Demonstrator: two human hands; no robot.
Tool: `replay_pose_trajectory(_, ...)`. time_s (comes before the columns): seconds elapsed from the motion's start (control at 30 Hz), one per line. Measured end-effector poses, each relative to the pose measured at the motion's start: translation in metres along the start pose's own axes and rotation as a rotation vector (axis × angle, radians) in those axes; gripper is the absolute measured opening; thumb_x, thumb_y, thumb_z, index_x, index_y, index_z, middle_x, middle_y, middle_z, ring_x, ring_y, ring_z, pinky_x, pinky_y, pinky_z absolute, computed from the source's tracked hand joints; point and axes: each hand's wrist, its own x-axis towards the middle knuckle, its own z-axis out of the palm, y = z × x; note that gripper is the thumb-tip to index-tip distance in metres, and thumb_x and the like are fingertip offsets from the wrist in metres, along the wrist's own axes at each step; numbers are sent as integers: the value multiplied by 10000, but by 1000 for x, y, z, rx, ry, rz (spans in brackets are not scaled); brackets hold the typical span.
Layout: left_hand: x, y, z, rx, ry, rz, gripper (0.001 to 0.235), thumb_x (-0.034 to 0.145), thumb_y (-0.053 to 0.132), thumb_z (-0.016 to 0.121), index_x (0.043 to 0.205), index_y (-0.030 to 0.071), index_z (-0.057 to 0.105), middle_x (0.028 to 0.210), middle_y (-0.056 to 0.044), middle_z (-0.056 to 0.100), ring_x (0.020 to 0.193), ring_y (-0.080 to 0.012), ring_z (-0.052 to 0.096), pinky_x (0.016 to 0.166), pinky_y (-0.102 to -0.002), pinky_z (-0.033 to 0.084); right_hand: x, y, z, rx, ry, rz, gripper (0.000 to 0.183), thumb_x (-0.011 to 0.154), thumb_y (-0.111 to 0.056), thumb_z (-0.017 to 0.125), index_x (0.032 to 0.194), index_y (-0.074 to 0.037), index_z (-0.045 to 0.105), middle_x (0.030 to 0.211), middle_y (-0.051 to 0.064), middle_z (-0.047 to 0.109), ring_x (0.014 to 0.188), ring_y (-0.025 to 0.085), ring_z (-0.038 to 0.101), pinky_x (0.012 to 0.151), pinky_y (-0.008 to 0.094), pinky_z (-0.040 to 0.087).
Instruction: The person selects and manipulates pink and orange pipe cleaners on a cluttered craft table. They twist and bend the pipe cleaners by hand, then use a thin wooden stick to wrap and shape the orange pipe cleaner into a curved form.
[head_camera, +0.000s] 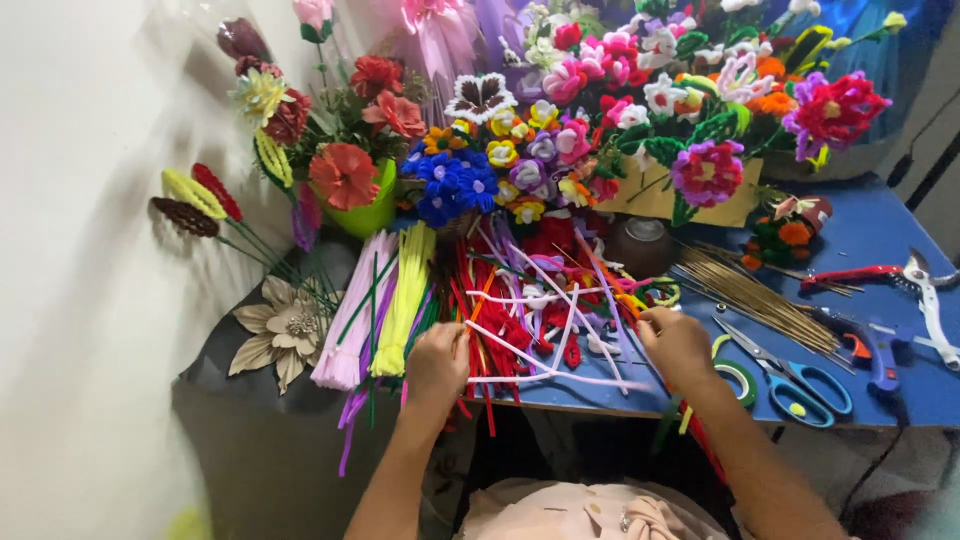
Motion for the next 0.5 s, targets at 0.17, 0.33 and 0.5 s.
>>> replay_pose_trajectory(0.17, 22, -40, 50, 333, -369, -156, 185, 833, 280, 767, 953, 141, 780, 864, -118, 742, 856, -375, 751, 767, -468, 603, 16, 27, 3, 178, 225, -55, 159, 918, -282, 723, 1059, -279, 797, 906, 1, 785, 880, 228, 764, 832, 385, 596)
replay_pose_trajectory(0.33, 31, -65, 67, 350, -436, -250, 209, 822, 223, 756, 1010, 132, 762, 883, -151, 754, 911, -409, 751, 804, -511, 609, 14, 17, -13, 286, 252, -94, 207, 877, -207, 770, 1080, -236, 799, 891, 36, 769, 868, 256, 753, 822, 383, 581)
replay_pose_trajectory(0.5, 46, -71, 49, 321, -408, -318, 175, 847, 232, 701, 1000, 199, 782, 875, -115, 777, 927, -385, 767, 803, -488, 621, 8, 8, -18, 335, 236, -77, 238, 852, -215, 793, 1088, -245, 804, 896, 22, 765, 887, 240, 753, 826, 372, 574)
